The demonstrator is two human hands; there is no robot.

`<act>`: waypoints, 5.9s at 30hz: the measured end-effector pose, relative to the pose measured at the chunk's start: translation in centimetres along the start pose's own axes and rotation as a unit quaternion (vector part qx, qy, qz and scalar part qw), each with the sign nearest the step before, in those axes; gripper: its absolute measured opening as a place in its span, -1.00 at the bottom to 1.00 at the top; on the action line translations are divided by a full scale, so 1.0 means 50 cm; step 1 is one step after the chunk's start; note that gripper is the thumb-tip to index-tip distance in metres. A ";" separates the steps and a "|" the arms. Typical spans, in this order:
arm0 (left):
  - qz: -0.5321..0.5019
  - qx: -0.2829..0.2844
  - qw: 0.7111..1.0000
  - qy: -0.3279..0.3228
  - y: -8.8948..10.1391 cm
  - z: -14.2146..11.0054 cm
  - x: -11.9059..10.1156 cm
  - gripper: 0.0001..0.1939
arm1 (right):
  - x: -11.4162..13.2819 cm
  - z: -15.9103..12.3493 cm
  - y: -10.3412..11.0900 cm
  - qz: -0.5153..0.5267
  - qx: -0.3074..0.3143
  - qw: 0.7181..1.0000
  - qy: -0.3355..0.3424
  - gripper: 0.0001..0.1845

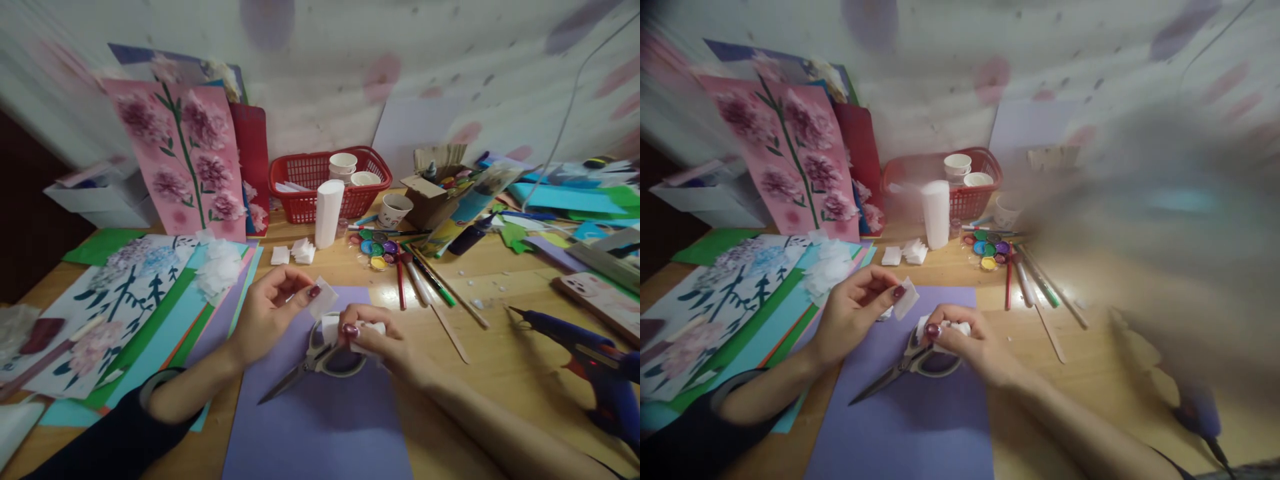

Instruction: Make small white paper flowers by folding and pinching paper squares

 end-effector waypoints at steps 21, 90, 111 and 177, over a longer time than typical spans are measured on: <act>0.184 0.102 0.880 -0.425 -0.041 -0.070 -0.111 -0.95 | -0.011 0.005 0.026 0.005 -0.107 0.994 -0.020 -0.78; 0.080 0.097 0.987 -0.103 -0.022 -0.011 -0.029 -0.82 | 0.021 -0.006 0.026 -0.043 -0.122 0.991 0.037 -0.77; 0.146 0.318 0.937 0.003 -0.091 -0.050 -0.001 -0.77 | 0.027 -0.017 -0.049 -0.055 0.075 0.995 0.027 -0.81; 0.070 0.217 0.956 -0.185 -0.005 -0.003 -0.097 -0.96 | -0.028 0.017 0.047 0.141 -0.161 0.977 -0.011 -0.86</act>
Point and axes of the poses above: each hand's wrist, its own z-axis towards the middle knuckle, its own y-axis out of the back of the hand, x = y × z, the point moved 9 cm from there along z, towards the middle knuckle, and after that the axes turned 7 degrees about -x, right-handed, at the moved point
